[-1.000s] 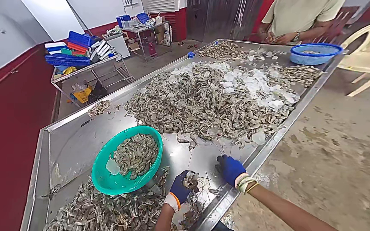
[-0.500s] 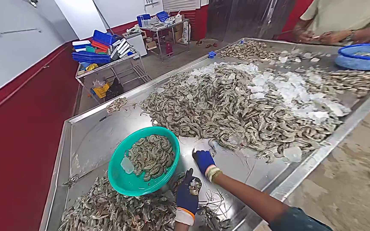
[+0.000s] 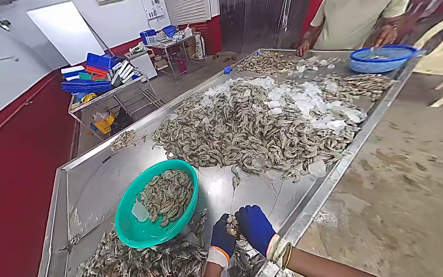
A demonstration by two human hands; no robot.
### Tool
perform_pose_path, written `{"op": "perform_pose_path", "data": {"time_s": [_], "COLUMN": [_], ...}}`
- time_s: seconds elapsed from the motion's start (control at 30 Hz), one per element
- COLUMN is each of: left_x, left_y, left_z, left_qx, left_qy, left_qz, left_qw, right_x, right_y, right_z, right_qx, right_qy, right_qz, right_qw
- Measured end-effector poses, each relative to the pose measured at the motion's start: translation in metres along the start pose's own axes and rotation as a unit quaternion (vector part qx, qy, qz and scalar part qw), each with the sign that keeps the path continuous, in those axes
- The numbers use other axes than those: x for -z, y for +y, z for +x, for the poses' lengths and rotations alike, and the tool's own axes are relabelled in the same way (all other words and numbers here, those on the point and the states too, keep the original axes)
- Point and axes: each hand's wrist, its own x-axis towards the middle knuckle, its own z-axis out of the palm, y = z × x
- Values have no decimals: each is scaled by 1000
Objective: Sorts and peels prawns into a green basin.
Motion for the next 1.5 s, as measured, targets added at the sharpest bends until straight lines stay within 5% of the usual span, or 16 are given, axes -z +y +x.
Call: {"op": "perform_pose_path", "data": {"time_s": [0.1,0.3,0.5,0.7,0.9,1.0,1.13,1.23,1.37,1.5], "left_x": [7,24,18,14,-13,-16,-5,2,9,12], "left_y": [2,-8,-13,-32,-21,-3,12,5,0,-5], "left_z": [-2,-10,0,0,8,6,-3,-8,-6,1], "left_qx": [9,-7,-29,-73,-144,-99,-13,-2,-31,-32], "left_qy": [-37,-3,47,169,115,112,13,18,56,127], "left_qz": [-30,-142,-102,-94,-116,-104,-120,-180,-171,-102], "left_qw": [999,990,993,978,976,983,993,983,983,986], "right_x": [0,46,34,-17,17,22,16,36,72,40], "right_y": [19,65,16,-1,5,8,37,69,66,40], "right_z": [2,52,145,69,-4,-9,21,61,134,168], "right_qx": [-2,-95,-281,-54,-43,-23,-43,-61,-167,-227], "right_qy": [20,-110,28,-66,-82,-27,-79,-155,-17,20], "right_qz": [-12,42,184,51,237,163,69,69,147,185], "right_qw": [1000,989,941,995,967,986,994,984,975,956]}}
